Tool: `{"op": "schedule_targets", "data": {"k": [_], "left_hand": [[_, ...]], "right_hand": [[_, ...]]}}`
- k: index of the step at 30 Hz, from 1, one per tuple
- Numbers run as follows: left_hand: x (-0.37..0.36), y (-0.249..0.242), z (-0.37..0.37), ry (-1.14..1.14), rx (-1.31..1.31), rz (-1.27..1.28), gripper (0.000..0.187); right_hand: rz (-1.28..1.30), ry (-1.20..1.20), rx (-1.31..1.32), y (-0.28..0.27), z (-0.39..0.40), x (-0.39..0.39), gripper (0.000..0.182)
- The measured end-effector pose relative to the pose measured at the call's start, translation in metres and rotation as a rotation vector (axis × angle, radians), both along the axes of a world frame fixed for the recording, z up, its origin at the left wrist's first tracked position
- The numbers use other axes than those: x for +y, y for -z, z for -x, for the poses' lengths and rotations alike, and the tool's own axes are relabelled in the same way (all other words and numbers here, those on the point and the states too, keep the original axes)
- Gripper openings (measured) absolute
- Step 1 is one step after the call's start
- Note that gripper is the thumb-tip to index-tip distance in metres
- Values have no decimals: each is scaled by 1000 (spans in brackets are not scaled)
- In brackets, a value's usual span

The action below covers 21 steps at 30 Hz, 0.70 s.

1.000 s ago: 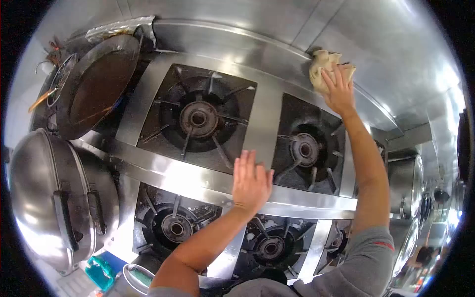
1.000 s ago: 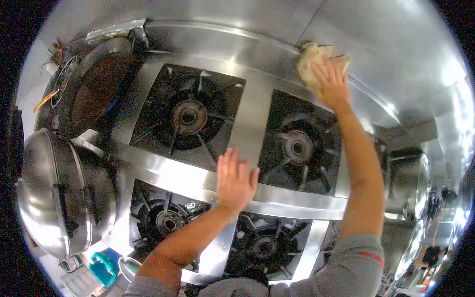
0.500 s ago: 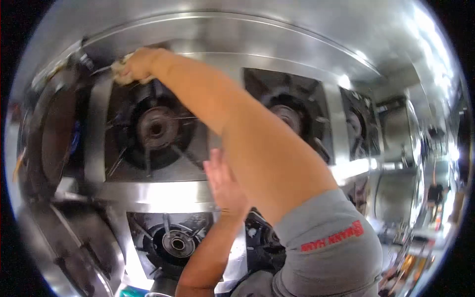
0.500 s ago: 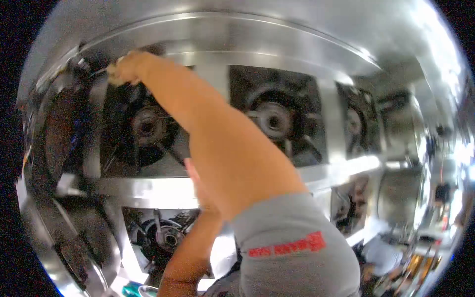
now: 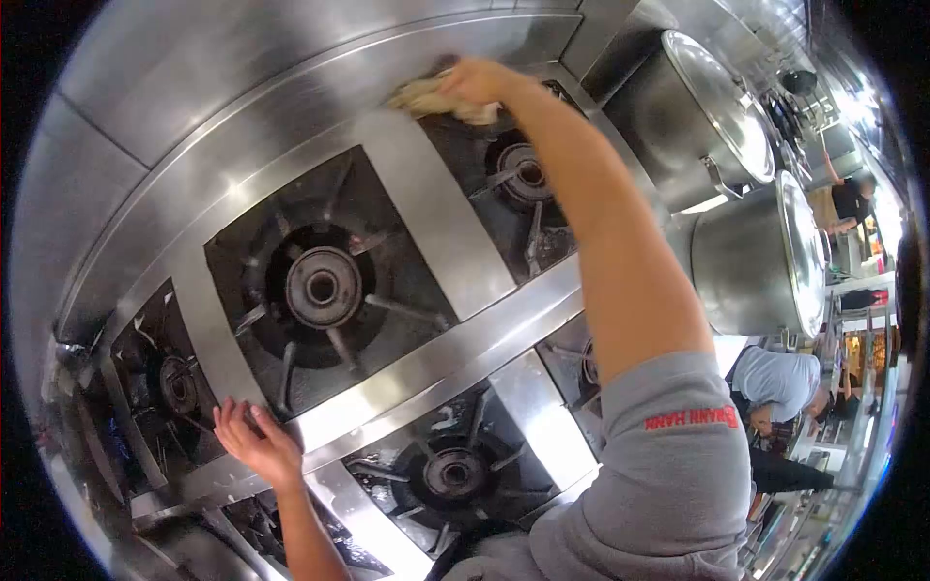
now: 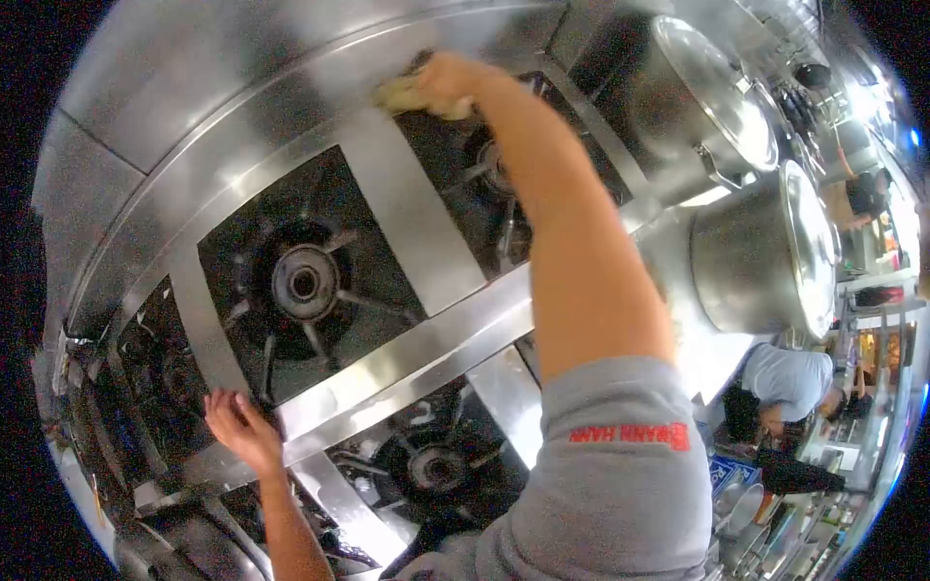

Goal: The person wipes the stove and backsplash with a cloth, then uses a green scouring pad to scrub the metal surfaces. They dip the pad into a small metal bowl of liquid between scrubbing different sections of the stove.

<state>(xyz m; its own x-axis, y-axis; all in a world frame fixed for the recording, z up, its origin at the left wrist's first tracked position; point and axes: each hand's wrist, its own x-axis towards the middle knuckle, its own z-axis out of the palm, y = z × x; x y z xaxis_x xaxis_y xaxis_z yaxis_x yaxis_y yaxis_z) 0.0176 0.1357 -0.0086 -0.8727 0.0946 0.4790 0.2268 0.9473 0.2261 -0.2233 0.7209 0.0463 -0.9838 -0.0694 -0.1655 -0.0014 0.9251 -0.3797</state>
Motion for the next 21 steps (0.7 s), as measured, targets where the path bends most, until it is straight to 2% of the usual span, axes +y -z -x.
{"op": "schedule_targets", "data": {"k": [3,5,6,8,10,13,15,19,20,21], "left_hand": [[-1,7,2,-7,-8,41,23],[-1,5,1,10,1,25,26],[-2,4,1,4,-22,44,29],[-4,4,0,5,-33,55,29],[-3,9,1,-15,-35,54,29],[-6,9,2,3,-2,37,29],[-9,9,2,18,29,7,29],[-6,7,2,1,92,-13,28],[-4,7,1,22,136,-10,28],[-5,5,0,41,185,-2,28]], "right_hand": [[-159,-12,98,-7,-43,120,33],[-86,303,-69,6,-48,156,38],[-230,227,112,-7,-69,148,44],[-375,174,262,-2,-103,157,50],[-340,281,291,19,-124,175,45],[19,336,299,33,-181,181,38],[-284,136,380,8,-254,158,35],[231,632,264,55,-335,146,34],[-94,590,449,66,-352,137,35],[-239,591,468,69,-359,108,34]]}}
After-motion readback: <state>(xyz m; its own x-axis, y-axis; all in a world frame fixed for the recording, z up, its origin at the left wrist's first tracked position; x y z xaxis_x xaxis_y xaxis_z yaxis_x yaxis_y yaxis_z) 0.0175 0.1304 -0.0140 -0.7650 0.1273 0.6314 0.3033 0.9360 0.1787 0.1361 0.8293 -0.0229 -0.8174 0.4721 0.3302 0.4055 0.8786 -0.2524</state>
